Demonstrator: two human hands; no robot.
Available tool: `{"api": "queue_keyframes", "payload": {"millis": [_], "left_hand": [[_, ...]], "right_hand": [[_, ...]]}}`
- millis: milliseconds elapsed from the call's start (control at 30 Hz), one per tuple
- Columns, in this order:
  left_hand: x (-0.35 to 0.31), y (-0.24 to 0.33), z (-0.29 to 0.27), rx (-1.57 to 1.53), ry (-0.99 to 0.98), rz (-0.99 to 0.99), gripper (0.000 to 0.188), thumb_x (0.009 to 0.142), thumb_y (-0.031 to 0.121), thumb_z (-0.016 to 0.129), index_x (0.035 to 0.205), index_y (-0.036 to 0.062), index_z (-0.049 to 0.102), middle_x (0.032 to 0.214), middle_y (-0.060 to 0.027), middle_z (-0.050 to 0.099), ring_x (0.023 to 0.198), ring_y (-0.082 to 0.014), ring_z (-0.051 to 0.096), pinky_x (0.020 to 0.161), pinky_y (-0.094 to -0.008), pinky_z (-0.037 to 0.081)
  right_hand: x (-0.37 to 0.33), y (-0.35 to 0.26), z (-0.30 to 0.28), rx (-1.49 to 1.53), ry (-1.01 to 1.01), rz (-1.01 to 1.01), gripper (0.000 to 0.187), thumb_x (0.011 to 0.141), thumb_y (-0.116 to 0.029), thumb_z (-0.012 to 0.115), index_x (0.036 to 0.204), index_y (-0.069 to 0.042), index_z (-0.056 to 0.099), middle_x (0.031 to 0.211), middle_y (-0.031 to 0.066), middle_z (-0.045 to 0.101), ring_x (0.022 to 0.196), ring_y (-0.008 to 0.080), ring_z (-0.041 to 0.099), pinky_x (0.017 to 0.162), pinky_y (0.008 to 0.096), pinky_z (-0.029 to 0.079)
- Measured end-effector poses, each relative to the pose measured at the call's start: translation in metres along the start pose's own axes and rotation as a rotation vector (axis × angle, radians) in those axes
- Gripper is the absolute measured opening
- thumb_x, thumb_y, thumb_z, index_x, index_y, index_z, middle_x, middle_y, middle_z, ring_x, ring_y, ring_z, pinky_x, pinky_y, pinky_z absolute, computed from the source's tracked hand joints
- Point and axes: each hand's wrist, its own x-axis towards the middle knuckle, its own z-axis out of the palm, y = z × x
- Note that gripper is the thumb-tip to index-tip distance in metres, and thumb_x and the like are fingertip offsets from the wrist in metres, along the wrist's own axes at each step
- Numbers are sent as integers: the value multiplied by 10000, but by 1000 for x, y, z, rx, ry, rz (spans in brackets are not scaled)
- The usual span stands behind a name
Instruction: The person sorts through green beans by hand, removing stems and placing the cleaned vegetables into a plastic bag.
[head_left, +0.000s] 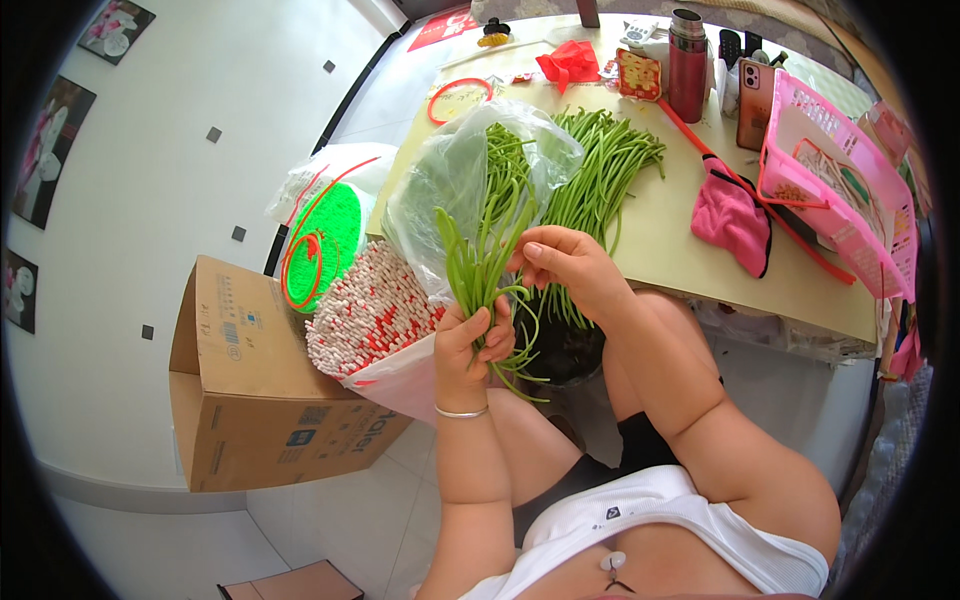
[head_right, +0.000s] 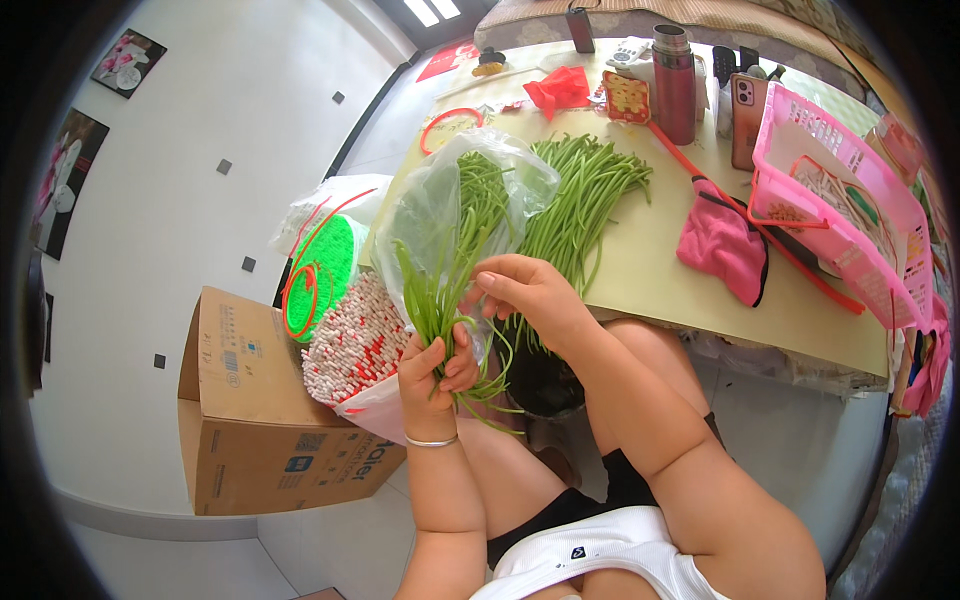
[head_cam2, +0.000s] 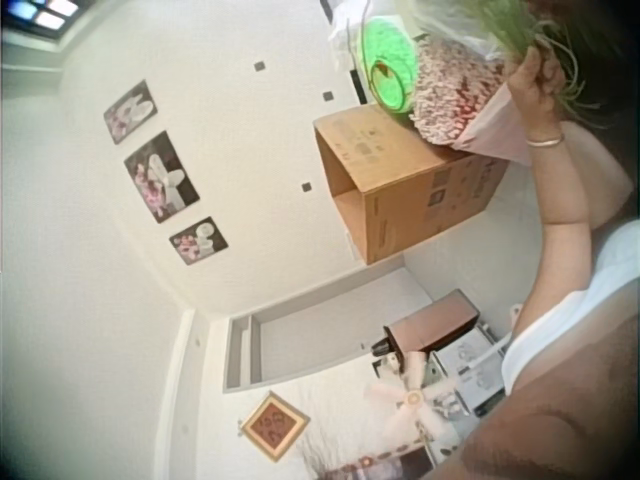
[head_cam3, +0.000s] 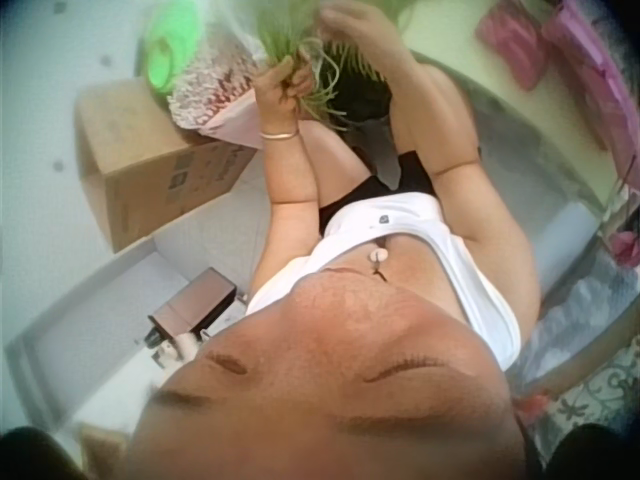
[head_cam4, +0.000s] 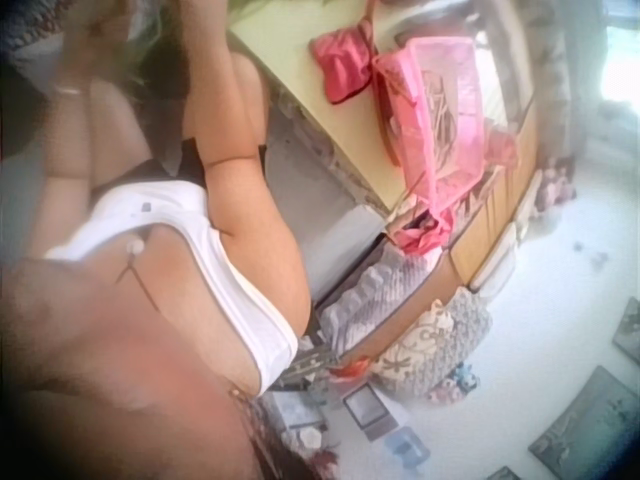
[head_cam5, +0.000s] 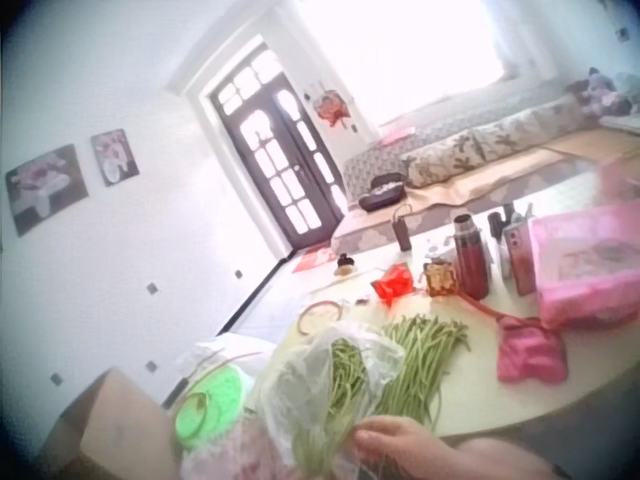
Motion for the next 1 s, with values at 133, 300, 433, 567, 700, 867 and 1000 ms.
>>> {"api": "queue_keyframes", "payload": {"millis": [133, 300, 433, 567, 700, 867, 1000], "left_hand": [[2, 0, 0, 7, 20, 12, 285, 914, 228, 604, 1005, -37, 555, 630, -31, 466, 419, -67, 357, 410, -213, 274], [2, -9, 4, 121, 205, 73, 283, 910, 217, 612, 1040, -28, 554, 659, -31, 502, 431, -71, 376, 407, -213, 282], [13, -18, 3, 501, 305, 166, 199, 897, 116, 590, 1062, 5, 573, 721, -21, 554, 490, -56, 436, 427, -188, 322], [24, -36, 4, 981, 317, 359, 184, 905, 103, 569, 1064, 11, 572, 713, 11, 549, 536, -41, 463, 446, -192, 339], [25, -32, 14, 1088, 379, 365, 210, 889, 104, 571, 1077, 9, 572, 782, -39, 592, 653, -117, 532, 554, -242, 395], [36, -16, 38, 1265, 333, 377, 307, 835, 105, 603, 1121, 0, 564, 954, -188, 654, 871, -334, 653, 752, -381, 500], [72, -24, 62, 1627, 174, 509, 302, 802, 60, 613, 1089, -22, 566, 890, -181, 643, 829, -369, 625, 722, -415, 489]], "right_hand": [[6, 5, -6, -81, -145, -9, 325, 919, -136, 586, 1199, 29, 579, 1044, 87, 667, 867, 119, 613, 793, 255, 484], [-1, 9, 7, -30, -369, 41, 464, 879, -153, 655, 1270, 46, 506, 1054, 118, 628, 914, 152, 608, 855, 305, 494], [-2, 18, 21, -110, -304, 190, 690, 836, -295, 734, 1351, 29, 408, 1097, 102, 580, 971, 143, 581, 845, 290, 486], [5, 42, 20, -66, -193, 143, 713, 787, -321, 782, 1318, 16, 445, 1096, 83, 573, 984, 135, 566, 866, 278, 463], [4, 21, 9, -249, -268, 131, 589, 777, -321, 791, 1189, 9, 529, 981, 68, 599, 903, 136, 571, 805, 280, 472], [8, 14, 0, -111, -280, -82, 609, 794, -336, 763, 1228, 16, 521, 1001, 98, 634, 947, 177, 589, 890, 315, 458], [11, 9, -4, 222, -83, -193, 433, 887, -194, 645, 1247, 14, 526, 1154, 124, 622, 1072, 204, 574, 940, 335, 455]]}}
